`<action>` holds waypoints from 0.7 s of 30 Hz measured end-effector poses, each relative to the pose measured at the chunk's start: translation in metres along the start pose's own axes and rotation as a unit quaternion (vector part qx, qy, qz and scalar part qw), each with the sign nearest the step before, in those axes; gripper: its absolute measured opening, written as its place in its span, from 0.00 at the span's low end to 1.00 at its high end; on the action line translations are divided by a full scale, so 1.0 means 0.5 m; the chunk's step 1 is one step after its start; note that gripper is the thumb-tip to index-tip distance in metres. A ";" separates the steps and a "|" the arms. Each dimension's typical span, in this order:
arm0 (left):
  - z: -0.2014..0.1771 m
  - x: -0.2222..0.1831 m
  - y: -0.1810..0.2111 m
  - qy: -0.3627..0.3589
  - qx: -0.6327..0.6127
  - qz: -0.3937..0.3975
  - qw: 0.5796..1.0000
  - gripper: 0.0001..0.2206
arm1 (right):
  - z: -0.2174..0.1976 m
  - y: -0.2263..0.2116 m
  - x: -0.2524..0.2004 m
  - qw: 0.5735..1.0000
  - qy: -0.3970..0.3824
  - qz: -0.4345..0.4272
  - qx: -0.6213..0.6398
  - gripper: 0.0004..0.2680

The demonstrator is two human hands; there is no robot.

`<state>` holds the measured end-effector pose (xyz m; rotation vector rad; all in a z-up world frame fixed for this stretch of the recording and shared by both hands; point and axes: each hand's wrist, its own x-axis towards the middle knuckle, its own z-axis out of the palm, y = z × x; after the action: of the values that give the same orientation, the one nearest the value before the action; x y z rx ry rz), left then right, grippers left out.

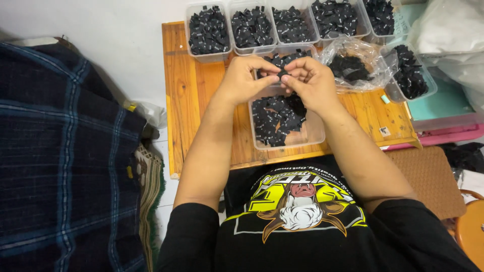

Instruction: Sorting and inspecting small black plastic fasteners into plastic containers on a wooden table

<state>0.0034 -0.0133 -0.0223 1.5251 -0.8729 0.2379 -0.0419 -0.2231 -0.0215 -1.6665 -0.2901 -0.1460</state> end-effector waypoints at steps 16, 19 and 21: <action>0.005 -0.002 -0.030 0.028 -0.039 -0.064 0.997 0.07 | -0.020 -0.049 -0.005 0.980 -0.017 -0.054 -0.189 0.13; 0.005 -0.003 -0.019 0.034 -0.036 -0.048 0.998 0.06 | -0.056 -0.097 -0.029 0.977 0.004 -0.082 -0.199 0.12; 0.005 -0.002 -0.023 0.028 -0.035 -0.027 0.999 0.05 | -0.060 -0.181 -0.092 0.972 0.005 -0.097 -0.213 0.11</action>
<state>0.0092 -0.0164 -0.0319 1.4688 -0.7862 0.2078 -0.1084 -0.2492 0.0566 -2.0609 -0.4366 -0.3840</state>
